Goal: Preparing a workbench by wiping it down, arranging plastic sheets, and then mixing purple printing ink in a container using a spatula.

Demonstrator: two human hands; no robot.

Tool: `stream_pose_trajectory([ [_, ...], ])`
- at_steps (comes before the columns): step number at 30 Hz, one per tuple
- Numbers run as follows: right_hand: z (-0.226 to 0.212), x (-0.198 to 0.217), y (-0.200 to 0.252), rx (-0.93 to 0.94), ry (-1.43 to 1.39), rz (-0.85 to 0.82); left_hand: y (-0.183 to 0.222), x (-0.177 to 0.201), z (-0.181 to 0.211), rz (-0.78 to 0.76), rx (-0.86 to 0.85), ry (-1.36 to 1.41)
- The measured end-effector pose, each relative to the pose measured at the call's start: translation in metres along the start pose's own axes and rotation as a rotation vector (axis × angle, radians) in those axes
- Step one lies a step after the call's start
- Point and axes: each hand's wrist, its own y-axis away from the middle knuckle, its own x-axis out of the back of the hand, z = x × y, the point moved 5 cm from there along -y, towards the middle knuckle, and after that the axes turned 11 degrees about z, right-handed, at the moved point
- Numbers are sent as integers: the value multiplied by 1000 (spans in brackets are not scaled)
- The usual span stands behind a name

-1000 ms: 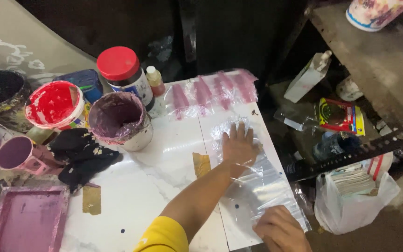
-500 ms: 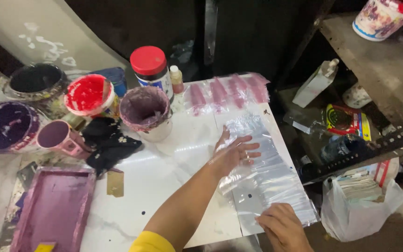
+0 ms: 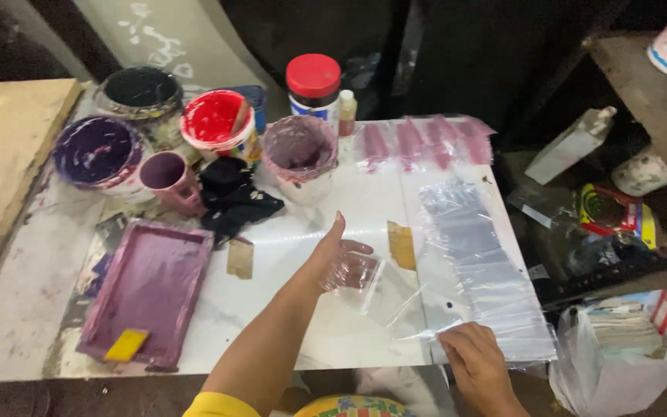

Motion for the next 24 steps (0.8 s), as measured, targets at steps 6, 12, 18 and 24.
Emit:
stream_pose_trajectory([
  [6,-9,-2,-5,-47,4,14,50,21,4,189,-71,-581],
  [12,-4,2,-2,-183,-122,43,28,77,-11,368,-383,-606],
  [18,61,-14,-30,-335,665,-53,40,126,-19,559,-685,-945],
  [24,107,-32,-15,-301,800,-99,44,82,-48,738,-1142,-1048],
])
